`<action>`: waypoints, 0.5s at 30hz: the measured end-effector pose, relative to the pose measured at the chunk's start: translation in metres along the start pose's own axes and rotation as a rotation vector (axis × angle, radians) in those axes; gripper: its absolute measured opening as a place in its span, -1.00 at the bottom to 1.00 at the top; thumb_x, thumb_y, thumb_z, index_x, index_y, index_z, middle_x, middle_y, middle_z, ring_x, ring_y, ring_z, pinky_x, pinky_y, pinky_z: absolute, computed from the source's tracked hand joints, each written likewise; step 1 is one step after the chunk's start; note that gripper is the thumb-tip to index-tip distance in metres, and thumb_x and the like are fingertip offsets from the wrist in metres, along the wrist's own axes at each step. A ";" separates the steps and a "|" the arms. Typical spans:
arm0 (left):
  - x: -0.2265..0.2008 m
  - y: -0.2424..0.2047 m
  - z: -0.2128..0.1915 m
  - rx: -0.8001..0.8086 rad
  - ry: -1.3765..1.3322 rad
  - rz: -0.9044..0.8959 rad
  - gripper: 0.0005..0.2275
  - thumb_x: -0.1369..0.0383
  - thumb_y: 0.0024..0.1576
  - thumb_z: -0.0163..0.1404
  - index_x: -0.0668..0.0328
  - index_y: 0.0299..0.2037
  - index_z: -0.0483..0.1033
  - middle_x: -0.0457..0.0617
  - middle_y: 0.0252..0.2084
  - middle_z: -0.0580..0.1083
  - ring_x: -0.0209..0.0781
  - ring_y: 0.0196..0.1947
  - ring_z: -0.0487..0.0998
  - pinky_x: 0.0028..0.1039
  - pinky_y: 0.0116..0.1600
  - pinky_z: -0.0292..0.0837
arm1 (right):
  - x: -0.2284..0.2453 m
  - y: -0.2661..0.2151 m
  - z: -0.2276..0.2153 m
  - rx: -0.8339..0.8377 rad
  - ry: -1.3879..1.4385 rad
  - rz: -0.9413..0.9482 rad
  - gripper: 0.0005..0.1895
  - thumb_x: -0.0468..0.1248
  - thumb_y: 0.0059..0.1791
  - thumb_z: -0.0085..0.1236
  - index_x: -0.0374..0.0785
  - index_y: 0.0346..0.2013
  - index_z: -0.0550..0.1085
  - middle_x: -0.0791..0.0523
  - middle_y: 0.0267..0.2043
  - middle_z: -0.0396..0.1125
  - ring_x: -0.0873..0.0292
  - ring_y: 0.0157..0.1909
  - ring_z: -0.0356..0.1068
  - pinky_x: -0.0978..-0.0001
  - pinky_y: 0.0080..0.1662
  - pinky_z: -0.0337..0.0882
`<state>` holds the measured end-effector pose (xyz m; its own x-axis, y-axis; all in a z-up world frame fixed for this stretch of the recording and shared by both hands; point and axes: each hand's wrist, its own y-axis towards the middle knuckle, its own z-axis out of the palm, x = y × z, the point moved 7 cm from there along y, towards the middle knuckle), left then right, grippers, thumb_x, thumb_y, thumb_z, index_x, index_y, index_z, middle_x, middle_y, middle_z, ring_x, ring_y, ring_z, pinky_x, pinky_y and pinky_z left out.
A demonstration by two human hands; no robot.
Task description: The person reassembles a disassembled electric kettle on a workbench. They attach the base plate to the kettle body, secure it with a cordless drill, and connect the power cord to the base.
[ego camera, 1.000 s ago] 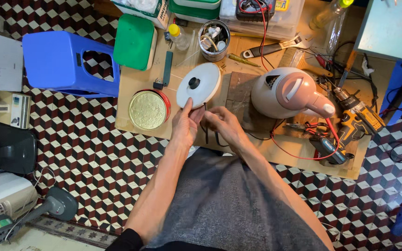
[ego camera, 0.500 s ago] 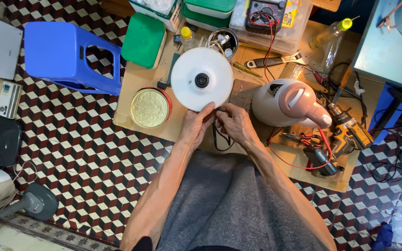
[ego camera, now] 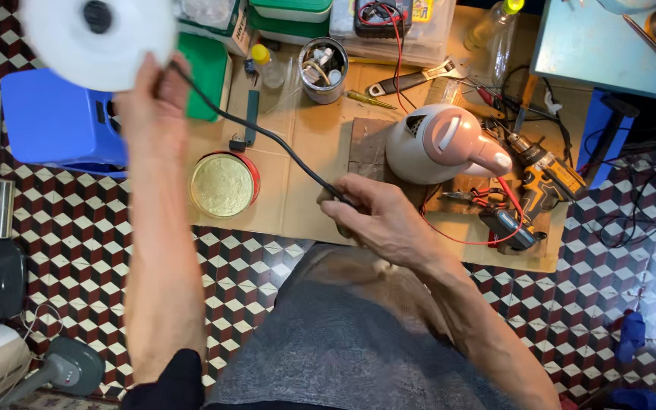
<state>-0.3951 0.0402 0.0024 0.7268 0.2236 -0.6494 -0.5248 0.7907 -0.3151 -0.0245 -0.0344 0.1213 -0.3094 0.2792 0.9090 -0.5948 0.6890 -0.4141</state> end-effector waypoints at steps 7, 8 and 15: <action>-0.055 -0.002 -0.001 0.112 0.384 0.192 -0.69 0.58 0.32 0.04 0.42 0.23 0.30 0.22 0.01 0.56 -0.02 -0.11 0.70 -0.26 -0.01 0.76 | -0.044 -0.067 -0.080 -0.131 -0.305 0.279 -0.67 -0.14 0.02 0.11 -0.21 0.01 0.59 0.20 -0.54 0.39 0.36 -0.55 0.27 0.45 -0.50 0.30; -0.031 -0.012 -0.004 0.147 0.506 0.205 -0.68 0.57 0.33 0.05 0.40 0.26 0.30 0.14 0.05 0.56 -0.12 -0.09 0.69 -0.31 -0.02 0.76 | -0.057 -0.075 -0.089 -0.209 -0.350 0.361 -0.68 -0.15 0.02 0.11 -0.19 0.00 0.60 0.18 -0.53 0.41 0.33 -0.56 0.27 0.41 -0.50 0.30; 0.202 -0.081 -0.095 0.199 0.904 -0.513 -0.68 0.44 0.12 0.12 0.27 0.09 0.47 0.00 -0.09 0.59 -0.21 -0.26 0.63 -0.38 -0.24 0.60 | -0.046 -0.085 -0.103 -0.555 -0.536 0.243 -0.71 -0.18 0.06 0.10 -0.24 -0.02 0.59 0.13 -0.52 0.42 0.33 -0.53 0.35 0.46 -0.42 0.36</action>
<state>-0.2480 -0.0328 -0.1692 0.1976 -0.6066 -0.7701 -0.1064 0.7677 -0.6320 0.1162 -0.0369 0.1192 -0.7801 0.2024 0.5921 -0.0537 0.9211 -0.3856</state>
